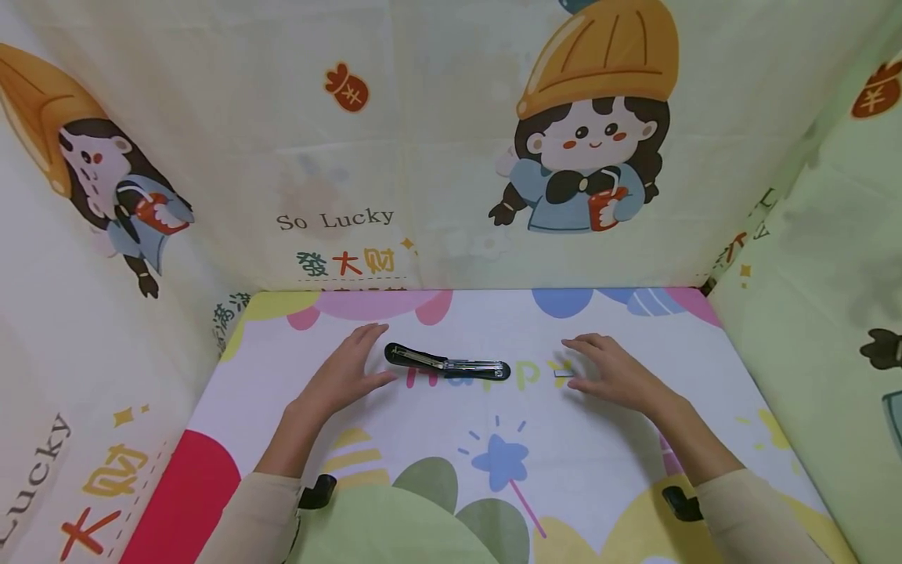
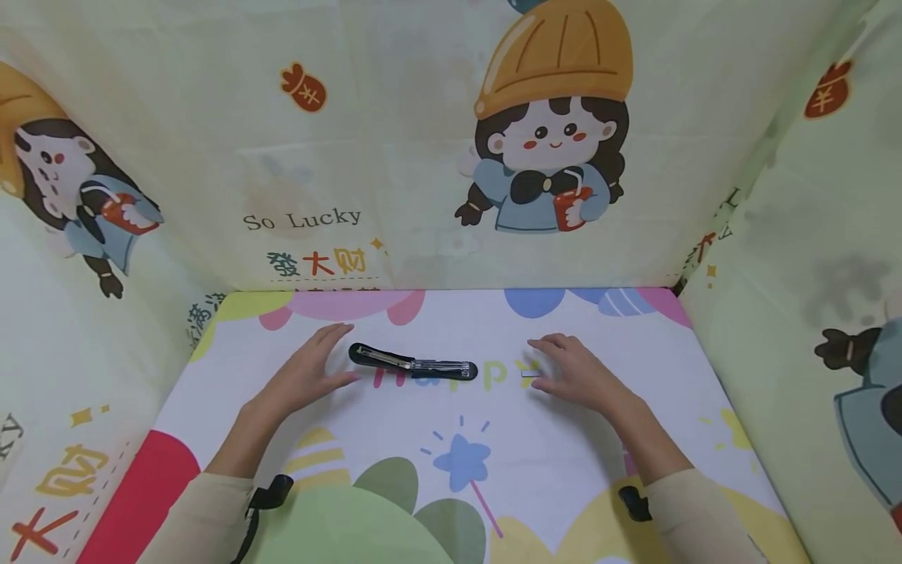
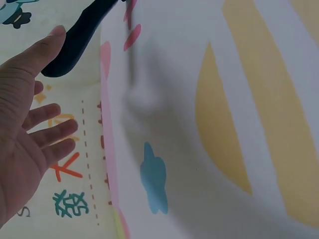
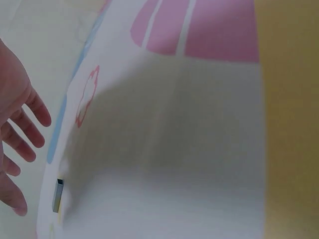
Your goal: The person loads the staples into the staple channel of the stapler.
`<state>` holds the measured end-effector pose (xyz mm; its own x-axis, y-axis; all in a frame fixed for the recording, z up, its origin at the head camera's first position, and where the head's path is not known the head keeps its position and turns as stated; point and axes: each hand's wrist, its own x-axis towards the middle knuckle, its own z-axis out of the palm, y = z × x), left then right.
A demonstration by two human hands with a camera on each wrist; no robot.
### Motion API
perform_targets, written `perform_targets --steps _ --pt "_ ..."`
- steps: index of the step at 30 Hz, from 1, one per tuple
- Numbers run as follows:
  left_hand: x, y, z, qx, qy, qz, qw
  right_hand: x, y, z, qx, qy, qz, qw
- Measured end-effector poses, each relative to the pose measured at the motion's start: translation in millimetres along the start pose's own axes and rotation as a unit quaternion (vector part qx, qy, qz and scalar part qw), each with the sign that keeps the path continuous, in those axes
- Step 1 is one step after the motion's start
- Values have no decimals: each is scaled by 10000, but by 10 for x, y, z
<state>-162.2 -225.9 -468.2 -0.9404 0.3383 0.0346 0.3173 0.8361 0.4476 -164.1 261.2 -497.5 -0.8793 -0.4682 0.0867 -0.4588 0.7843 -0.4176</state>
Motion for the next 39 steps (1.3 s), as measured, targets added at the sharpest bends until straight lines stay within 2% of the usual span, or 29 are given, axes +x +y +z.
perform_targets --steps 7,11,15,20,31,39 --pt "43 52 57 -422 -157 -11 9990 -19 37 104 122 111 -3 9999" --pt "77 55 90 -646 -180 -23 9977 -21 23 143 201 191 -164 9995" --pt "111 47 128 -999 -124 52 9949 -10 10 175 196 254 -331 9989" --pt "137 43 186 -1359 102 135 9906 4 -5 184 237 215 -285 9991" --pt "150 73 271 -2201 421 -338 9740 27 15 247 457 326 -236 9981" --pt "144 79 308 -2568 408 -630 9635 44 42 324 396 500 -234 9977"
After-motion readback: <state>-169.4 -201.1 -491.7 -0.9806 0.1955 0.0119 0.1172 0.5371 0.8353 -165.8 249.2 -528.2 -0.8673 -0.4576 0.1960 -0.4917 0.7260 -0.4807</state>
